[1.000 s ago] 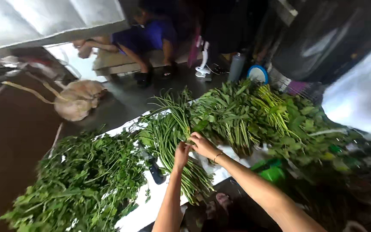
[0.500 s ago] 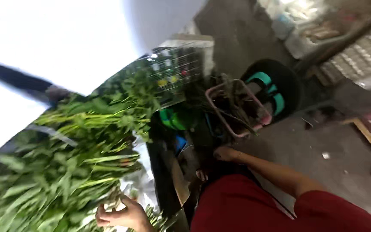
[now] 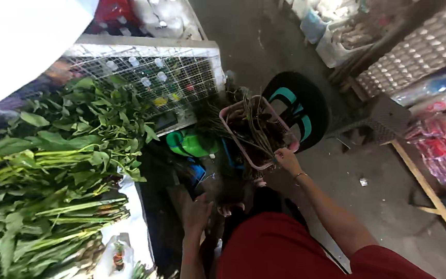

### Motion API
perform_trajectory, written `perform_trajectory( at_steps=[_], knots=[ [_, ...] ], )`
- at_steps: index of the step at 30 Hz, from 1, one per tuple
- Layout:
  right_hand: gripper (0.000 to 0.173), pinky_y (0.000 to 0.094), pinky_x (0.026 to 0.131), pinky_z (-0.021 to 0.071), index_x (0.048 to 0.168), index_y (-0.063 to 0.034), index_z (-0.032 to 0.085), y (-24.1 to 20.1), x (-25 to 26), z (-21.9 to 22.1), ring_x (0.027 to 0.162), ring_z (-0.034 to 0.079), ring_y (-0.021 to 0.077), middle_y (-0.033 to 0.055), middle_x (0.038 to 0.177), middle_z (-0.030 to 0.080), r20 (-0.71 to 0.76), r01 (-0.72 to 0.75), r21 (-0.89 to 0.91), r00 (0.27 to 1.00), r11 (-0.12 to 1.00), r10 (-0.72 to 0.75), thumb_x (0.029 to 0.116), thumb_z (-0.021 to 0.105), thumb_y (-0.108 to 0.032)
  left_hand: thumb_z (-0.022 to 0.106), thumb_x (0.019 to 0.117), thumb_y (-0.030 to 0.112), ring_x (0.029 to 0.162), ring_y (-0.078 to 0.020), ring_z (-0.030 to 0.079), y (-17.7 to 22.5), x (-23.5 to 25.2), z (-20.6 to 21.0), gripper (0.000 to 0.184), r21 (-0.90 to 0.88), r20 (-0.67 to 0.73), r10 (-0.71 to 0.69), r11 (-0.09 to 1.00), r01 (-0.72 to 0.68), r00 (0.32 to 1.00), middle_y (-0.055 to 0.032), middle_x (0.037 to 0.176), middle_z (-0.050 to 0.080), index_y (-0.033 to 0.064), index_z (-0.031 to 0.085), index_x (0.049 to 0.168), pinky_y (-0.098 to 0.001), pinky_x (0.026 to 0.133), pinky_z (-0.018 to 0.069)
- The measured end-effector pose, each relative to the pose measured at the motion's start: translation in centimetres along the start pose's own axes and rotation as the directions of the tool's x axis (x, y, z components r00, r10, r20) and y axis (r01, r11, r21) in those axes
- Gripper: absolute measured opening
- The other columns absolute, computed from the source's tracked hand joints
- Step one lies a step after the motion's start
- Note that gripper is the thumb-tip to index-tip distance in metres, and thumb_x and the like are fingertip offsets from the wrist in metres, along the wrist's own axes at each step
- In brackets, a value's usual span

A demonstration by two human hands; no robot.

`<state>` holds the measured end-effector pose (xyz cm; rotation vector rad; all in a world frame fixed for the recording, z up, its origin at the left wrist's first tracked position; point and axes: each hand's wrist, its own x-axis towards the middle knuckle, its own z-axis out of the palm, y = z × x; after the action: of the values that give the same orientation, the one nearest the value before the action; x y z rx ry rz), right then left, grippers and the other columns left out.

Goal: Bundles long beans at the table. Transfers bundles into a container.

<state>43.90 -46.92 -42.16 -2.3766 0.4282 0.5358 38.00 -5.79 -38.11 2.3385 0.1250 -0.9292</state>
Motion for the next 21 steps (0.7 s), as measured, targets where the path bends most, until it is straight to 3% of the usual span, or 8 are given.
perform_trajectory(
  at_steps=[5, 9, 11, 14, 16, 19, 21],
  knots=[
    [0.029, 0.0514, 0.11, 0.0458, 0.124, 0.0011, 0.069, -0.1, 3.3, -0.6, 0.126, 0.059, 0.0384, 0.0246, 0.134, 0.061, 0.013, 0.12, -0.069, 0.993, 0.99, -0.12, 0.1025, 0.056, -0.014, 0.058, 0.1048, 0.03, 0.139, -0.0391, 0.048, 4.0, 2.1, 5.7, 0.054, 0.035, 0.142, -0.115, 0.993, 0.111, 0.983, -0.025, 0.15, 0.049, 0.0011, 0.047, 0.149, -0.0549, 0.116, 0.0382],
    [0.029, 0.0548, 0.108, 0.0469, 0.122, 0.0015, 0.069, -2.0, 6.3, -1.1, 0.125, 0.059, 0.0406, 0.0251, 0.131, 0.062, 0.131, 0.273, -0.152, 0.958, 0.95, -0.255, 0.1037, 0.057, -0.017, 0.056, 0.1048, 0.028, 0.137, -0.04, 0.05, 7.9, 7.2, 10.4, 0.05, 0.014, 0.139, -0.065, 0.998, 0.064, 0.988, -0.0252, 0.15, 0.048, 0.0032, 0.049, 0.148, -0.055, 0.113, 0.0416],
    [0.032, 0.0533, 0.106, 0.0498, 0.118, 0.0012, 0.07, -3.5, 6.4, -0.6, 0.12, 0.063, 0.0372, 0.0224, 0.126, 0.065, 0.324, 0.431, -0.196, 0.876, 0.881, -0.357, 0.1041, 0.059, -0.025, 0.063, 0.1011, 0.026, 0.138, -0.0414, 0.048, 9.6, 10.6, 12.5, 0.057, -0.064, 0.101, -0.04, 0.997, 0.046, 0.994, -0.0275, 0.149, 0.047, 0.0009, 0.046, 0.149, -0.0544, 0.115, 0.0406],
    [0.046, 0.0572, 0.105, 0.048, 0.116, 0.0007, 0.07, -5.1, 5.4, 1.3, 0.122, 0.061, 0.0375, 0.0214, 0.126, 0.066, 0.622, 0.583, -0.264, 0.712, 0.769, -0.327, 0.0972, 0.066, -0.041, 0.079, 0.0872, 0.038, 0.141, -0.0405, 0.045, 11.0, 15.3, 15.1, 0.082, -0.11, 0.038, 0.014, 0.994, -0.01, 0.999, -0.028, 0.151, 0.045, -0.0014, 0.044, 0.151, -0.0529, 0.117, 0.0379],
    [0.044, 0.0596, 0.112, 0.0387, 0.12, 0.0062, 0.066, -4.9, 4.4, 2.6, 0.125, 0.058, 0.0428, 0.0264, 0.126, 0.064, 0.689, 0.641, -0.349, 0.67, 0.684, -0.276, 0.0958, 0.067, -0.031, 0.082, 0.0829, 0.037, 0.142, -0.0381, 0.043, 11.9, 17.1, 15.9, 0.087, -0.088, 0.063, 0.013, 0.996, -0.008, 0.998, -0.0249, 0.152, 0.045, -0.0004, 0.044, 0.151, -0.0505, 0.118, 0.037],
    [0.026, 0.0635, 0.121, 0.0231, 0.117, 0.0093, 0.067, -2.2, 4.0, 4.3, 0.128, 0.056, 0.0438, 0.0275, 0.123, 0.066, 0.655, 0.689, -0.404, 0.677, 0.602, -0.335, 0.0966, 0.061, -0.007, 0.08, 0.0859, 0.029, 0.138, -0.0395, 0.048, 13.0, 18.6, 16.2, 0.072, -0.079, 0.1, -0.086, 0.992, 0.094, 0.991, -0.0244, 0.147, 0.052, 0.0, 0.051, 0.145, -0.0555, 0.113, 0.0401],
    [0.021, 0.0641, 0.121, 0.0221, 0.112, 0.008, 0.069, -0.9, 4.1, 4.7, 0.125, 0.059, 0.043, 0.0261, 0.119, 0.068, 0.599, 0.707, -0.4, 0.683, 0.583, -0.418, 0.0977, 0.058, -0.003, 0.078, 0.0889, 0.028, 0.141, -0.0446, 0.042, 13.7, 19.0, 15.4, 0.074, -0.036, 0.147, -0.156, 0.986, 0.162, 0.977, -0.0267, 0.15, 0.047, 0.0007, 0.046, 0.15, -0.0618, 0.114, 0.0358]
  ],
)
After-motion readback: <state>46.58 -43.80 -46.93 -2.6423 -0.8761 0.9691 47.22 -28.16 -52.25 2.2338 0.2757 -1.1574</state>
